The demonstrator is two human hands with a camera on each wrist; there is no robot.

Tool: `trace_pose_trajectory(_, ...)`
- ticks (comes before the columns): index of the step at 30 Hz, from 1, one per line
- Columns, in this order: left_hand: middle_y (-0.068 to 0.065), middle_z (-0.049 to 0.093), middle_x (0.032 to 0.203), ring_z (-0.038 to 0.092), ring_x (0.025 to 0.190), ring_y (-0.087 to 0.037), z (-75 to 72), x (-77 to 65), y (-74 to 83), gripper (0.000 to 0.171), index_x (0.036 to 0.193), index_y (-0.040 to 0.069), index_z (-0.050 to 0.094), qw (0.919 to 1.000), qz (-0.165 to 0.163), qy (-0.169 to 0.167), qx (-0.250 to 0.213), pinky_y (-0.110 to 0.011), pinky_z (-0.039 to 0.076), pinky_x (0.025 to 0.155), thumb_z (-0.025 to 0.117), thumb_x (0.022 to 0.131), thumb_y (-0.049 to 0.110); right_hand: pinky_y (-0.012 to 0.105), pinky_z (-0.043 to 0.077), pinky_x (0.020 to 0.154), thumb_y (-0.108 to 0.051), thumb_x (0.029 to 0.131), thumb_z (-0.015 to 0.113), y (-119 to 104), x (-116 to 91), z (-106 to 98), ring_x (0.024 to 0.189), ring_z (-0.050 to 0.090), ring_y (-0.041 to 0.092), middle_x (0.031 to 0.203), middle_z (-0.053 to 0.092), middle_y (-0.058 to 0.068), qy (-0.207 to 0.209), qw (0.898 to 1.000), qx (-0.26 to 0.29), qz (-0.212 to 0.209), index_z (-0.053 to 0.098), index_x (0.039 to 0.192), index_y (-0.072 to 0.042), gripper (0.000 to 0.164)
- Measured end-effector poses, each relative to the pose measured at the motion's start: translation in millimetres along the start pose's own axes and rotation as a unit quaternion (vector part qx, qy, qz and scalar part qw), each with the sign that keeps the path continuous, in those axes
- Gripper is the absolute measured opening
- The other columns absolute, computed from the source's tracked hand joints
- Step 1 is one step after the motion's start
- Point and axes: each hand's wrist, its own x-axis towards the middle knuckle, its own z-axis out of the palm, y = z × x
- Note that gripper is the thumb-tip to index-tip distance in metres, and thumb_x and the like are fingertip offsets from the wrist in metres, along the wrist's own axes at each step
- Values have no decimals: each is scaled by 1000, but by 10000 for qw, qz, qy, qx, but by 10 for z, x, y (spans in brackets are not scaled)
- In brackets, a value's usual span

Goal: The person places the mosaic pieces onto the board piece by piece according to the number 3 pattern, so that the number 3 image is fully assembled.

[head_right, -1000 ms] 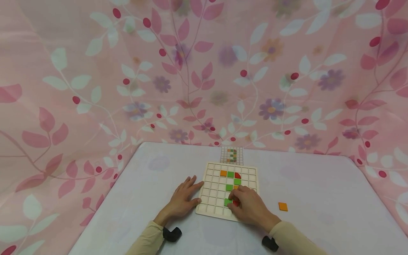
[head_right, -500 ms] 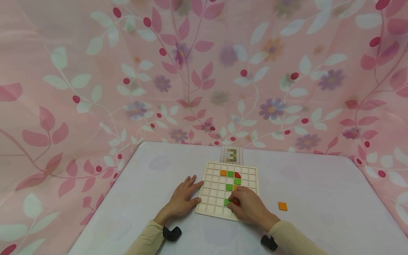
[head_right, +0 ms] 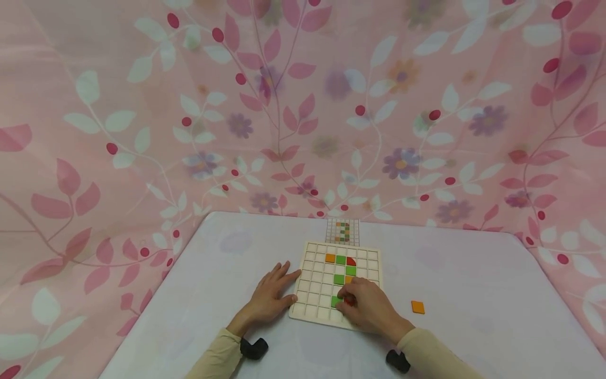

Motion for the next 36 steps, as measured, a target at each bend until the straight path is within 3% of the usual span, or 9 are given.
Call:
trace_pose_trajectory(5,-22,30,173,19,163,-45,-3,4,3,60,157,12,52,10000,-39,-20,-57,-70,16,127,67,101,25,19,38,63,-30,89,87,1,-8,-2,72,46,2,77,53,-16,58,10000,-59,5,83,98,-22,13)
trace_pose_trajectory(19,-22,31,172,20,162,-46,-11,3,-6,61,157,12,53,10000,-14,-2,-39,-71,18,126,69,100,27,18,36,62,-32,86,89,4,-13,-7,72,43,0,77,54,-17,308,9974,-415,-507,85,99,-22,17)
trace_pose_trajectory(25,-23,32,172,21,162,-46,5,-7,-7,60,157,12,53,10000,17,-5,13,-71,18,126,68,101,27,18,40,65,-33,86,90,44,-49,-9,76,44,1,80,55,-21,644,9959,-324,-554,84,99,-22,18)
trace_pose_trajectory(32,-23,31,172,20,162,-46,12,-8,-17,60,158,12,52,10000,55,-2,11,-72,18,125,67,101,27,20,45,66,-24,84,91,229,-119,-201,78,48,2,82,58,-18,1032,9920,-471,-550,83,97,-18,17)
trace_pose_trajectory(36,-24,31,172,20,162,-48,4,-9,-5,60,157,10,52,10000,77,24,-1,-72,18,125,67,101,26,27,49,72,-30,86,89,397,-192,-365,87,53,7,91,64,-12,967,9927,-689,-225,82,103,-17,22)
